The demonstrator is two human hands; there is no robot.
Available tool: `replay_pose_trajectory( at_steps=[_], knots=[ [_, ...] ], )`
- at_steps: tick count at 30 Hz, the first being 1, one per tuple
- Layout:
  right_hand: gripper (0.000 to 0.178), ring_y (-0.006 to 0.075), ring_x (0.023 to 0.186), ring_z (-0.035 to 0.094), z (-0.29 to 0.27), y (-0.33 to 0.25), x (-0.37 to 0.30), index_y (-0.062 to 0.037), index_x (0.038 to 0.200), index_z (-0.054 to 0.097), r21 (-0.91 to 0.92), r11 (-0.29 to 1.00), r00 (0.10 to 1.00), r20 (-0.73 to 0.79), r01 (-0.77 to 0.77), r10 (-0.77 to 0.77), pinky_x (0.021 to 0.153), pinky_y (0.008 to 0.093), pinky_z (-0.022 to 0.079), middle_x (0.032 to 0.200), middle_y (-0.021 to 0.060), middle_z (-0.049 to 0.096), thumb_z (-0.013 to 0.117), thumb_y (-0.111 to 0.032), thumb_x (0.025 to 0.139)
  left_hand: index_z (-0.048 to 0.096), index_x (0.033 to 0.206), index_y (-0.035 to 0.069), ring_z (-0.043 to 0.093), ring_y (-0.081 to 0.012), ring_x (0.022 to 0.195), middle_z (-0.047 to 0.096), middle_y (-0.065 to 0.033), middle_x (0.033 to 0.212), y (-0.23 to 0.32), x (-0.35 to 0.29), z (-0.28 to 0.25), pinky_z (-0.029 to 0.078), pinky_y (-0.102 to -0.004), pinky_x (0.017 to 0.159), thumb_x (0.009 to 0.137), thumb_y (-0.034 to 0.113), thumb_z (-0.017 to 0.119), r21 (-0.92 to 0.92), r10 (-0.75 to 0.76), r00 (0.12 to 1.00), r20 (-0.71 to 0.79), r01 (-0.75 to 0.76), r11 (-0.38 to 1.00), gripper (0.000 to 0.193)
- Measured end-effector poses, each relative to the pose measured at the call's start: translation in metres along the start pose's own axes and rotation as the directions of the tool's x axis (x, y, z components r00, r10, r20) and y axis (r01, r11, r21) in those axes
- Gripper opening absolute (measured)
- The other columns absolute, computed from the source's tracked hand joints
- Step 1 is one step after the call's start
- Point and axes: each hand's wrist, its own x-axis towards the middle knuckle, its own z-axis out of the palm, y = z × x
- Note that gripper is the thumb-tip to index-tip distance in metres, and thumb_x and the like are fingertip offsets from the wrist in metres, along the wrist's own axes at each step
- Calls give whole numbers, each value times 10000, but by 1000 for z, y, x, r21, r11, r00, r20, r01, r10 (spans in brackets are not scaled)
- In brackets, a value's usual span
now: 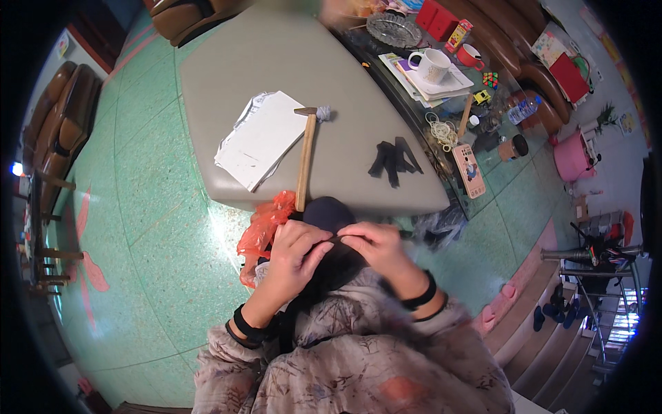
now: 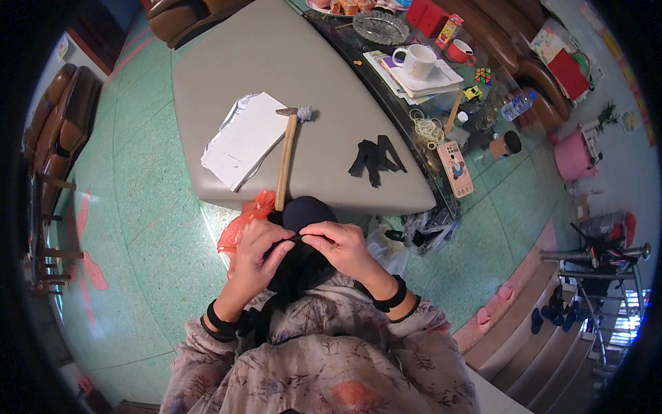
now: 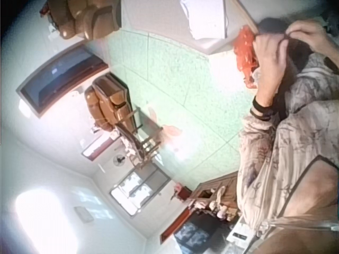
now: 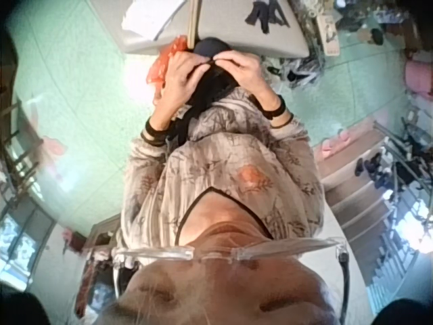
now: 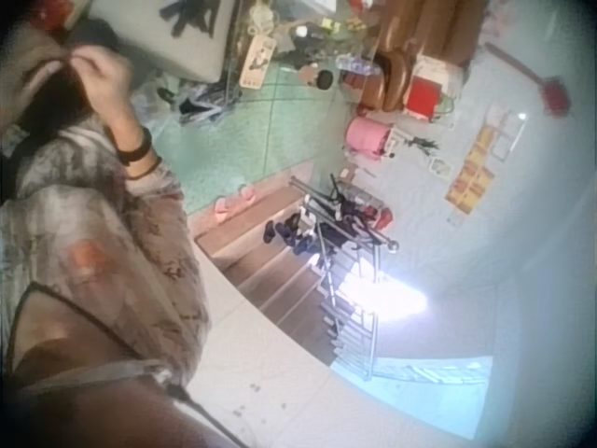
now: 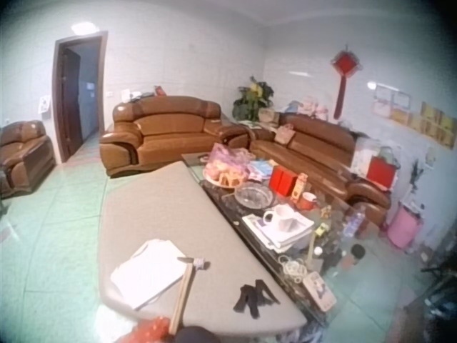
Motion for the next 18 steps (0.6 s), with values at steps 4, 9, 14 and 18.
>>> replay_pose_trajectory(
  at_steps=[4,9,14,18],
  knots=[
    [136,202,652,640,-4,-4,1,-36,887,647,-13,999,998,30,52,-51,569,273,489,784,91,661,699,-57,764,652,879,49,534,-216,822,609,-49,854,-2,-8,-2,381,-322,734,742,112,718,-82,-81,997,8,81,993,165],
    [133,227,661,642,-4,-6,1,-37,890,645,-14,998,997,43,59,-59,577,285,495,784,91,659,694,-65,769,637,854,30,562,-248,805,612,-77,829,0,-6,-5,423,-341,730,739,71,710,-74,-67,998,7,68,995,142],
    [135,228,656,637,-2,-8,-1,-35,890,621,-41,997,998,31,58,-56,570,289,489,783,91,652,686,-78,780,624,846,36,552,-249,793,607,-74,822,-1,-4,-5,414,-338,720,734,65,711,-68,-35,999,7,35,997,144],
    [138,231,645,630,-2,-21,2,-36,890,606,-13,988,979,132,-152,152,555,300,479,766,92,642,681,-79,783,609,843,34,546,-258,782,603,-76,817,1,-1,-4,413,-342,715,729,63,714,-33,-2,1000,2,2,999,158]
  ],
)
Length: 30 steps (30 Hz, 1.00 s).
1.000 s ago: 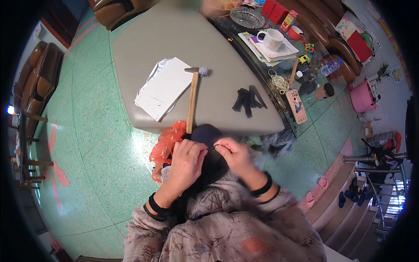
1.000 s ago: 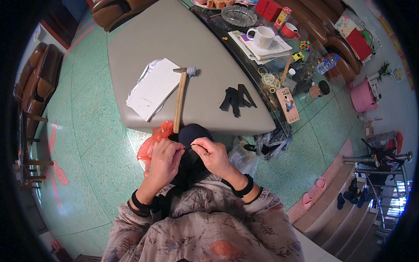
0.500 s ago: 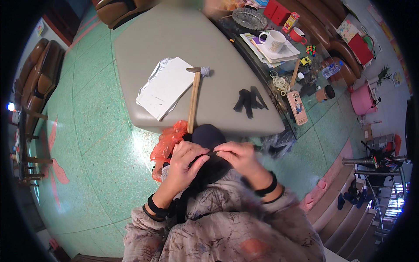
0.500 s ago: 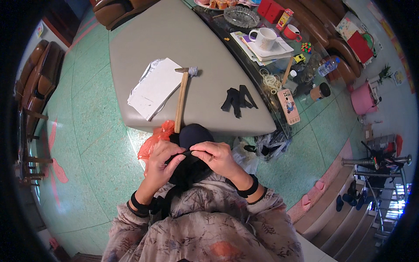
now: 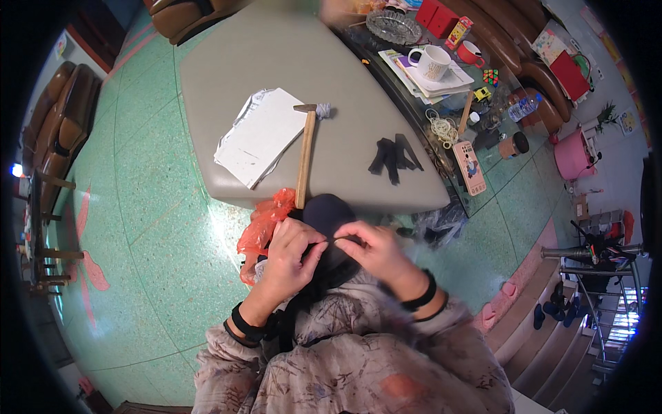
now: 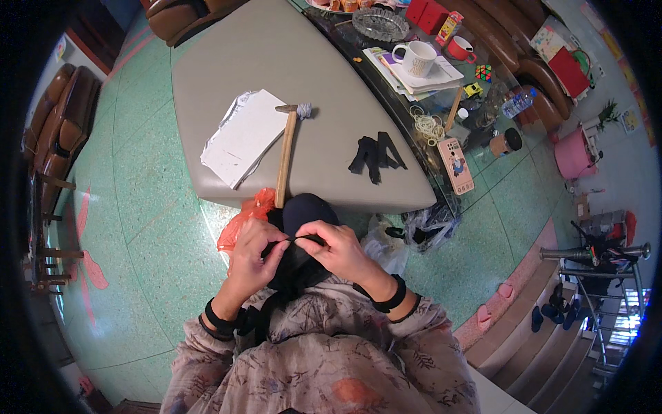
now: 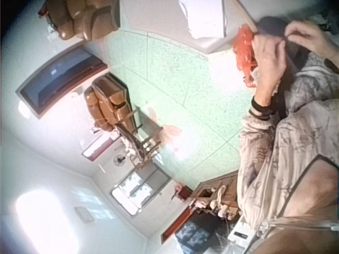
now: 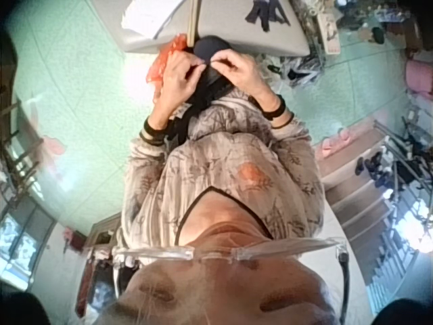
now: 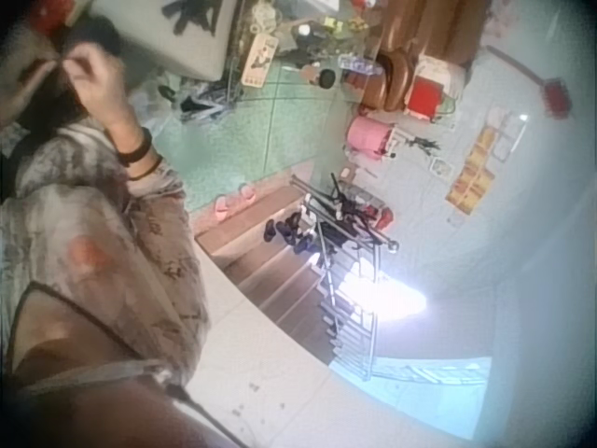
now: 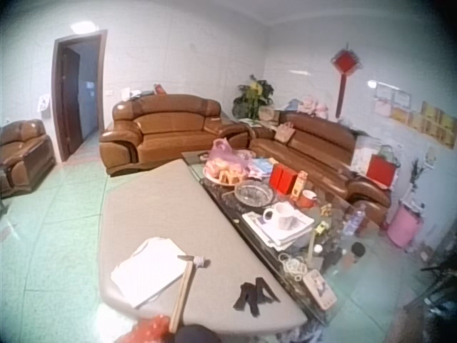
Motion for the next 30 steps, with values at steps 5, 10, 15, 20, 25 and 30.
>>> replay_pose_trajectory(
  at_steps=[5,10,15,20,25,30],
  knots=[
    [112,229,633,631,0,7,3,-39,861,624,-85,969,968,-67,234,-240,545,305,476,751,87,640,685,-71,772,627,853,28,550,-251,792,607,-80,821,2,1,-7,420,-342,731,719,74,726,-11,12,1000,7,-12,1000,173],
    [120,223,646,642,-6,10,2,-35,847,641,-105,948,950,-56,300,-306,546,297,483,766,86,655,701,-73,751,652,877,30,554,-234,817,616,-73,841,-3,-7,-12,418,-334,762,722,91,730,-145,-63,998,21,66,987,185],
    [139,223,659,648,-6,11,1,-33,859,643,-125,935,939,-48,332,-340,543,293,482,779,87,661,707,-75,743,648,876,29,554,-240,817,614,-79,839,-5,-8,-12,425,-336,759,726,83,725,-167,-66,997,30,70,983,177],
    [135,229,643,637,-7,5,0,-28,868,641,-138,933,941,-8,333,-337,541,292,477,770,82,650,693,-52,745,636,856,26,550,-240,804,610,-86,833,-7,-7,-13,423,-334,744,736,68,712,-191,-50,996,80,65,979,148],
    [138,241,628,623,-6,0,7,-6,868,632,-94,937,941,80,336,-329,533,299,475,767,102,632,684,-33,743,634,854,23,546,-241,800,612,-91,830,-1,-3,-15,422,-330,740,741,65,710,-170,-60,991,117,80,982,142],
    [150,249,632,620,-9,7,0,5,875,628,-99,936,942,50,337,-333,538,311,479,772,112,626,686,-28,741,647,885,17,554,-228,795,612,-90,821,-1,-4,-17,429,-329,750,732,94,730,-203,-69,990,125,93,975,191]
  ],
)
